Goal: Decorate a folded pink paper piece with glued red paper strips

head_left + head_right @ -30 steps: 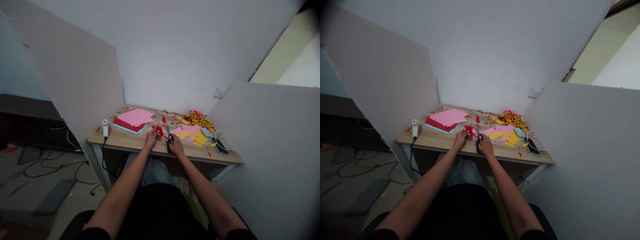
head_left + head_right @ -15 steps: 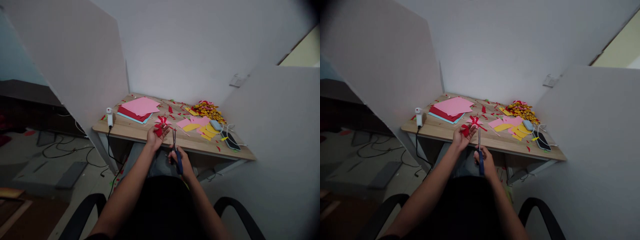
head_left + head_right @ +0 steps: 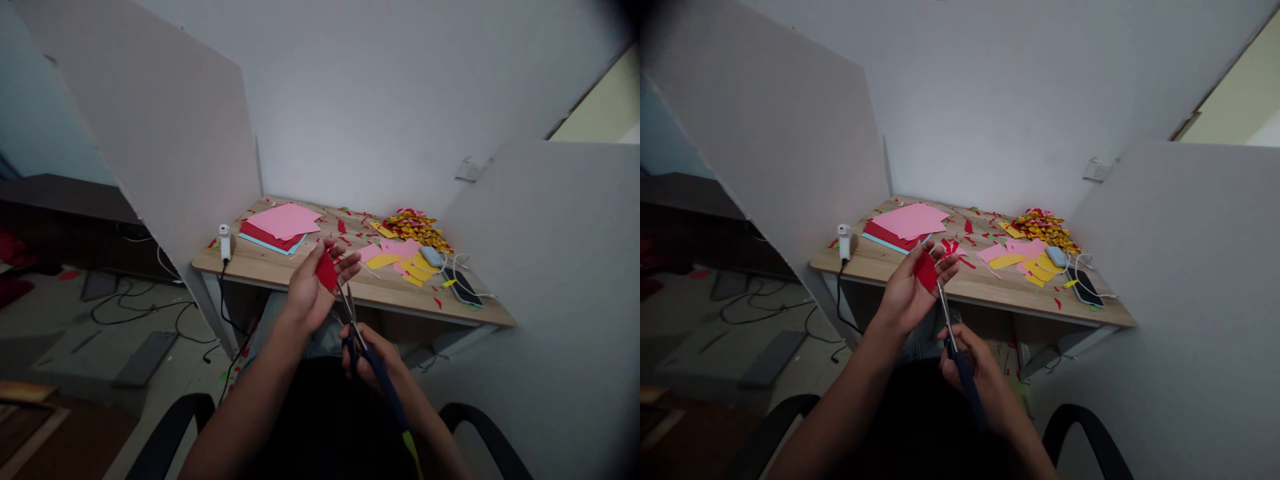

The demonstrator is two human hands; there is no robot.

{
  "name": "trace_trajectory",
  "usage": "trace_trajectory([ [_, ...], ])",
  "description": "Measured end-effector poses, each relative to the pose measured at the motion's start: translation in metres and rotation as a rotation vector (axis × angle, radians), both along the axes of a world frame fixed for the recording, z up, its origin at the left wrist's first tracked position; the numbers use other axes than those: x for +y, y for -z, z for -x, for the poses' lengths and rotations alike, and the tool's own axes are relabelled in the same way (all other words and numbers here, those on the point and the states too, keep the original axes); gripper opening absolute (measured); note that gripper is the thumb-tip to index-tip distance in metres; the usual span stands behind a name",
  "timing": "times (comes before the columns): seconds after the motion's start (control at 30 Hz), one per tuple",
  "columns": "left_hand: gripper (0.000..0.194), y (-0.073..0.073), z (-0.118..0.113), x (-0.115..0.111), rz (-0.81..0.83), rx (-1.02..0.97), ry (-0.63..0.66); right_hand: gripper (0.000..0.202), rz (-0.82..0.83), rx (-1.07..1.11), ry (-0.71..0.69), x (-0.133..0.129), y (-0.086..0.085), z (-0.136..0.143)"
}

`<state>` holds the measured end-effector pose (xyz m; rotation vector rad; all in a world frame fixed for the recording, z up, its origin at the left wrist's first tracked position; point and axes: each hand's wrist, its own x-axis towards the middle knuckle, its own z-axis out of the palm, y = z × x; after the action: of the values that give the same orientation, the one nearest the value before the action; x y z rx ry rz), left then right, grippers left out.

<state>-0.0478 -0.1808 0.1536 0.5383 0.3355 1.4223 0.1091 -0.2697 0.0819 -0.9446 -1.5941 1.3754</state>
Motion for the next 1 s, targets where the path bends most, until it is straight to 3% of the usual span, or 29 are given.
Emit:
trace_trajectory([
  [0.13, 0.012, -0.008, -0.002, -0.013, 0.035, -0.045, -0.006, 0.051, -0.027, -0.066, 0.012, -0.010, -0.009, 0.003],
  [0.43, 0.021, -0.023, -0.006, -0.044, -0.017, -0.084, 0.180, 0.053, -0.016, -0.070, 0.000, -0.025, -0.032, 0.004],
  [0.53, 0.020, -0.025, -0.007, -0.048, -0.042, -0.121, 0.133, 0.054, -0.007, -0.117, 0.024, -0.030, -0.036, 0.003],
  [0.7, 0.022, -0.025, -0.002, -0.047, -0.067, -0.078, 0.041, 0.053, 0.017, -0.138, -0.011, -0.034, -0.035, 0.003],
  [0.83, 0.021, -0.025, 0.002, -0.049, -0.098, 0.019, 0.122, 0.055, 0.007, -0.082, -0.006, -0.033, -0.027, 0.005],
  [1.0, 0.025, -0.023, 0.000, -0.053, -0.125, 0.002, 0.192, 0.047, 0.001, -0.061, 0.033, -0.034, -0.020, 0.007],
])
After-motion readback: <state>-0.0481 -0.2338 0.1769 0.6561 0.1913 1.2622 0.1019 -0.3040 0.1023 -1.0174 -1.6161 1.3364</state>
